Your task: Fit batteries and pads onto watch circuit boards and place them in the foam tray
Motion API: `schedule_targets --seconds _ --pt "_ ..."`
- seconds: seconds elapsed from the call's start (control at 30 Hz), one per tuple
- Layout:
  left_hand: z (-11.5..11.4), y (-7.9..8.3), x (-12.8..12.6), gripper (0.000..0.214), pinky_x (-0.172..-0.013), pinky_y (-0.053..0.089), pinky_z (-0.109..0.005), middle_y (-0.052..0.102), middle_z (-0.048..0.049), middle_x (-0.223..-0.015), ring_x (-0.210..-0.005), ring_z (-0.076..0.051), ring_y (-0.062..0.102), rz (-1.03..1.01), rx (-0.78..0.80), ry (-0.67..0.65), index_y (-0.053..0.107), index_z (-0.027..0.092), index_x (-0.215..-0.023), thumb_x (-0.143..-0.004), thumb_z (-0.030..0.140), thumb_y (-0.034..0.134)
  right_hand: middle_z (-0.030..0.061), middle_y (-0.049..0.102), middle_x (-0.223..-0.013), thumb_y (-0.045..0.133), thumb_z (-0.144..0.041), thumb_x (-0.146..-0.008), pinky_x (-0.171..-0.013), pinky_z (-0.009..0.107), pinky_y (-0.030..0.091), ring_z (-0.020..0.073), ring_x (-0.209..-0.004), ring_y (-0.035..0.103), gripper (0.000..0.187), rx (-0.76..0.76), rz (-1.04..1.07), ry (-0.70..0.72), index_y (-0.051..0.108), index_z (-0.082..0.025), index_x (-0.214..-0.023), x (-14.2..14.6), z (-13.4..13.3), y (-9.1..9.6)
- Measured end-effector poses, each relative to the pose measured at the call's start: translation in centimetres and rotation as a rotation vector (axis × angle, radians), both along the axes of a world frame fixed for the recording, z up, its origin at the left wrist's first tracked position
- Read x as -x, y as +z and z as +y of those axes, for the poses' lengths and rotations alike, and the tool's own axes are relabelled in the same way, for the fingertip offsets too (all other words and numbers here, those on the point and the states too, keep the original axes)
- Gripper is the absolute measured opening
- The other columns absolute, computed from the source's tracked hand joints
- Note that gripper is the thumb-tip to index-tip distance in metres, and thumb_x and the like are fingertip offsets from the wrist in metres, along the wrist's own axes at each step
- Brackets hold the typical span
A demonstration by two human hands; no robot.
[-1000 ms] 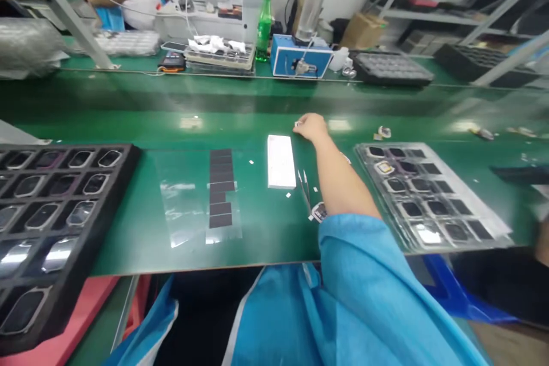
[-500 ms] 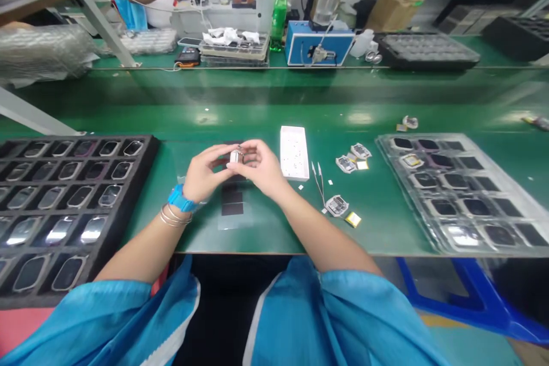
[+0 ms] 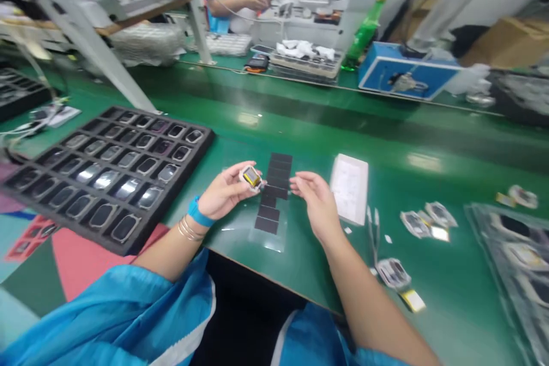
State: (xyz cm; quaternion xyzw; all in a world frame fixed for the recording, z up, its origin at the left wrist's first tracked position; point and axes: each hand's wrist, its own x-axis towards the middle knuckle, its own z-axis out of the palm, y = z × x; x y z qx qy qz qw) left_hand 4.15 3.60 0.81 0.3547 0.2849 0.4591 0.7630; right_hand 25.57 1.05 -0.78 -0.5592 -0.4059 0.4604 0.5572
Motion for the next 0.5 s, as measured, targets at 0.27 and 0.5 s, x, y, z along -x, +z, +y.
schedule_targets --seconds 0.27,0.5 --pt "-6.0 0.7 8.3 0.050 -0.074 0.059 -0.029 0.072 -0.0052 -0.095 -0.088 -0.021 0.070 0.158 -0.178 0.184 0.070 0.024 -0.110 -0.064 0.021 0.088 0.0054 0.072 -0.090 0.079 -0.063 -0.061 -0.091 0.047 0.057 0.0232 -0.084 0.070 0.048 0.073 -0.133 0.015 0.070 -0.027 -0.091 0.2 0.0 -2.0" --pt "-1.8 4.2 22.4 0.041 -0.099 0.053 -0.043 0.071 -0.0076 -0.111 -0.108 -0.024 0.067 0.457 -0.116 0.489 0.063 0.022 -0.120 -0.081 0.028 0.071 0.0060 0.071 -0.085 0.083 -0.058 -0.054 -0.112 0.059 0.041 0.0321 -0.087 0.068 0.033 0.116 -0.113 -0.092 0.071 -0.035 -0.076 0.4 -0.1 -1.2"
